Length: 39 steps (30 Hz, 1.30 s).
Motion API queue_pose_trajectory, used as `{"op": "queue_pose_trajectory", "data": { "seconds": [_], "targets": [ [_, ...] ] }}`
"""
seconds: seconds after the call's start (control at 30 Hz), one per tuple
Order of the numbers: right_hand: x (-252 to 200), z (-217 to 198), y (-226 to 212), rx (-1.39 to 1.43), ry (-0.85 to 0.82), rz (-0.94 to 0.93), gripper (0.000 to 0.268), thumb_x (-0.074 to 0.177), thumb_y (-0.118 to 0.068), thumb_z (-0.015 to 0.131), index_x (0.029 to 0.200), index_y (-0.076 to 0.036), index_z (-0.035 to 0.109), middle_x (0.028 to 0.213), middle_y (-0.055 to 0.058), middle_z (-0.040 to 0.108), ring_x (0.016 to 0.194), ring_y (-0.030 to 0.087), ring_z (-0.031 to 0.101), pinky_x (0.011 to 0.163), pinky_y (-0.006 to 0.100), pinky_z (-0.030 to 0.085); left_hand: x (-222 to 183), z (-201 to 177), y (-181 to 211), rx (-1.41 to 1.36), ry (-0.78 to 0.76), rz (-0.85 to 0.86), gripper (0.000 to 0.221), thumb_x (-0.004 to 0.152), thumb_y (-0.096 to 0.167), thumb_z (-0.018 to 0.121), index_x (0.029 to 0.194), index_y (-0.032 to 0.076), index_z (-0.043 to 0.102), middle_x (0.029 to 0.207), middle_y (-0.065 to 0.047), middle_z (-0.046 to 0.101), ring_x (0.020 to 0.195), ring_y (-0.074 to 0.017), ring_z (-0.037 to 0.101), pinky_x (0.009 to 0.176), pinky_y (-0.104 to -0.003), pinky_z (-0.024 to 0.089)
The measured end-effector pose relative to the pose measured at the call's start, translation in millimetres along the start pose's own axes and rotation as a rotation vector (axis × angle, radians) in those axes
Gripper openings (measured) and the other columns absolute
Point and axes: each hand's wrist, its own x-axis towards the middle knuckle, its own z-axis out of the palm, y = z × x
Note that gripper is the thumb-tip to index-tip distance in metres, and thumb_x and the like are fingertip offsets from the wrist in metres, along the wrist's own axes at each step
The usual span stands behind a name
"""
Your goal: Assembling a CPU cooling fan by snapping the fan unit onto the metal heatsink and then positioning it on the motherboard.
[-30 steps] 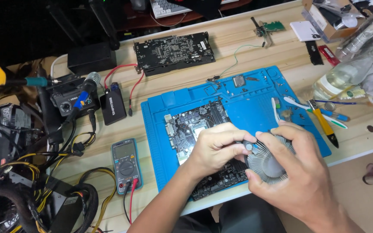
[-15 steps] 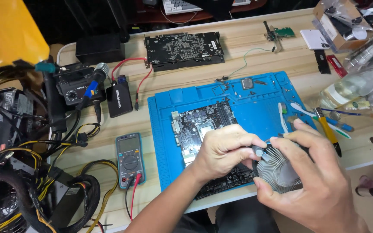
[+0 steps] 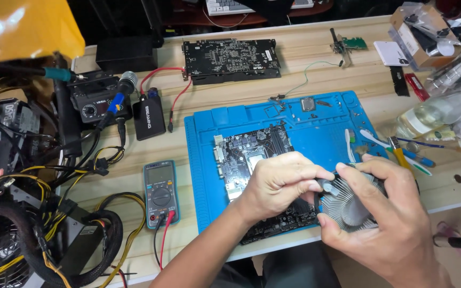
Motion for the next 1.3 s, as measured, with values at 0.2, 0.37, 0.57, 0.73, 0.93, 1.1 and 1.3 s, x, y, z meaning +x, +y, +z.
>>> {"op": "queue_pose_trajectory", "data": {
  "seconds": [0.2,0.37,0.57,0.73,0.93,1.1,1.3],
  "targets": [
    [1.2,0.5,3.4,-0.028,-0.037,0.015,0.068,0.075,-0.021,0.091,0.138,-0.001,0.075,0.132,0.028,0.062,0.118,0.040,0.067,0.113,0.049,0.057,1.1,2.5,-11.7,0.120,0.023,0.095,0.020,0.116,0.011,0.066,0.135,0.009,0.074,0.119,-0.015,0.070,0.075,-0.0176,0.077,0.076,-0.024,0.070],
    [-0.6,-1.7,8.0,0.056,-0.073,0.044,0.086,0.075,-0.033,0.093,0.150,-0.003,0.065,0.146,0.029,0.057,0.134,0.042,0.063,0.123,0.054,0.051,3.1,0.2,-5.7,0.154,0.050,0.062,0.020,0.116,0.017,0.065,0.129,0.008,0.077,0.120,-0.014,0.072,0.072,-0.0156,0.077,0.075,-0.022,0.066],
    [3.5,-4.5,20.3,0.634,-0.130,0.624,0.101,0.075,-0.044,0.075,0.164,-0.005,0.048,0.153,0.016,0.062,0.140,0.025,0.068,0.109,0.040,0.055,2.5,-4.0,-9.8,0.070,0.028,0.018,0.019,0.114,0.011,0.066,0.129,0.005,0.077,0.124,-0.016,0.072,0.074,-0.0187,0.076,0.075,-0.024,0.067],
    [-7.9,13.9,35.2,0.753,-0.171,0.898,0.065,0.075,-0.024,0.087,0.137,-0.011,0.074,0.117,0.008,0.076,0.087,0.017,0.067,0.077,0.030,0.054,8.5,-2.3,-2.8,0.227,-0.013,0.018,0.025,0.116,0.025,0.064,0.135,0.014,0.076,0.131,-0.008,0.077,0.125,-0.0235,0.071,0.117,-0.038,0.057],
    [-11.5,33.9,25.5,0.822,0.082,0.664,0.053,0.082,-0.020,0.083,0.129,-0.006,0.062,0.131,0.013,0.073,0.119,0.023,0.072,0.107,0.034,0.057,8.6,8.7,-4.4,0.281,0.087,-0.201,0.073,0.095,0.056,0.069,0.158,0.018,0.060,0.152,-0.008,0.062,0.127,-0.0211,0.059,0.099,-0.031,0.058],
    [-14.1,50.9,25.6,0.916,0.180,0.833,0.051,0.077,-0.009,0.087,0.125,-0.006,0.072,0.123,0.010,0.073,0.104,0.019,0.071,0.092,0.029,0.057,6.4,16.9,-6.5,0.005,0.080,-0.151,0.062,0.103,0.046,0.070,0.149,0.004,0.064,0.160,-0.022,0.063,0.151,-0.0337,0.063,0.127,-0.044,0.054],
    [-11.8,52.2,26.2,0.750,0.144,0.747,0.044,0.081,-0.019,0.086,0.122,-0.006,0.076,0.123,0.010,0.079,0.109,0.019,0.074,0.098,0.030,0.059,6.1,23.7,-4.6,0.191,0.189,-0.133,0.051,0.105,0.044,0.066,0.140,0.007,0.071,0.141,-0.014,0.076,0.129,-0.0248,0.075,0.109,-0.036,0.061]
  ]
}}
